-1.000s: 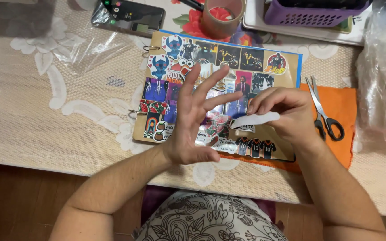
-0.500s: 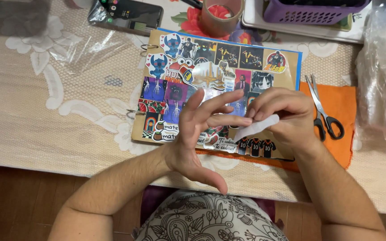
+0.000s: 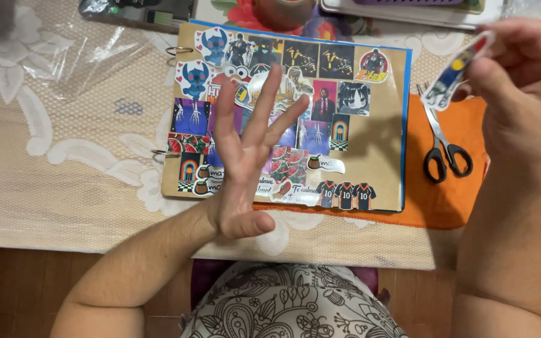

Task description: The person arranges various stickers on a page in a binder. They use scissors to trim sticker edges and reposition items to fit the layout. The person closes the binder at the end.

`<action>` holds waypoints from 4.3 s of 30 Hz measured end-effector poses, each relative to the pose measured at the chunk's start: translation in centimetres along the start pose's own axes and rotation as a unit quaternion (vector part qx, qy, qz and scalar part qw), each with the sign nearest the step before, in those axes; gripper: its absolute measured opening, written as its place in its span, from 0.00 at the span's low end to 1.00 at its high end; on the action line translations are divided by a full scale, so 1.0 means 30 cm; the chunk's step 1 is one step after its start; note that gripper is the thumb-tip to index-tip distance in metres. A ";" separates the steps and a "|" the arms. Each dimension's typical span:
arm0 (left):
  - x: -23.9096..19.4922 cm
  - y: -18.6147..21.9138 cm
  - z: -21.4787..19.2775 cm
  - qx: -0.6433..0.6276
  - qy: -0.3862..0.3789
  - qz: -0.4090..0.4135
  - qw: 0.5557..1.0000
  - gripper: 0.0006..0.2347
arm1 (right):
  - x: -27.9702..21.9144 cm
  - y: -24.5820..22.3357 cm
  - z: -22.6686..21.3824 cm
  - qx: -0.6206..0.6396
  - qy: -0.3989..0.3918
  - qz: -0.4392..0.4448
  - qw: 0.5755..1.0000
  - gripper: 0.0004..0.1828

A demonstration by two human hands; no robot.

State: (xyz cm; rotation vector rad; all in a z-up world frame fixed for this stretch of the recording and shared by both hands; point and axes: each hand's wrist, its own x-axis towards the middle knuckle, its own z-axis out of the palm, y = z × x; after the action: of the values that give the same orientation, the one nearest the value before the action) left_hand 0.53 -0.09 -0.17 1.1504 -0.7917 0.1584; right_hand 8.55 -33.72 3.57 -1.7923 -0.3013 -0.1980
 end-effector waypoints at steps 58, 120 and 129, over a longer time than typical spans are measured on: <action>0.054 -0.008 -0.021 -0.197 0.056 -0.217 0.955 0.35 | -0.083 -0.037 0.282 -0.483 0.018 -0.392 0.783 0.04; 0.067 -0.067 -0.192 0.547 -0.070 0.295 0.781 0.15 | -0.013 -0.025 0.419 -0.246 -0.069 -0.368 0.894 0.22; 0.047 -0.060 -0.123 0.509 -0.080 0.378 0.769 0.12 | -0.031 -0.051 0.438 -0.255 -0.019 -0.489 0.834 0.07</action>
State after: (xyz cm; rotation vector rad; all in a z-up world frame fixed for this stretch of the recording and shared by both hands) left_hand 4.21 1.92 -1.29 1.7956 -1.3659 1.3201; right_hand 6.86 -20.74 1.58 -2.0005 -1.2925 -1.0497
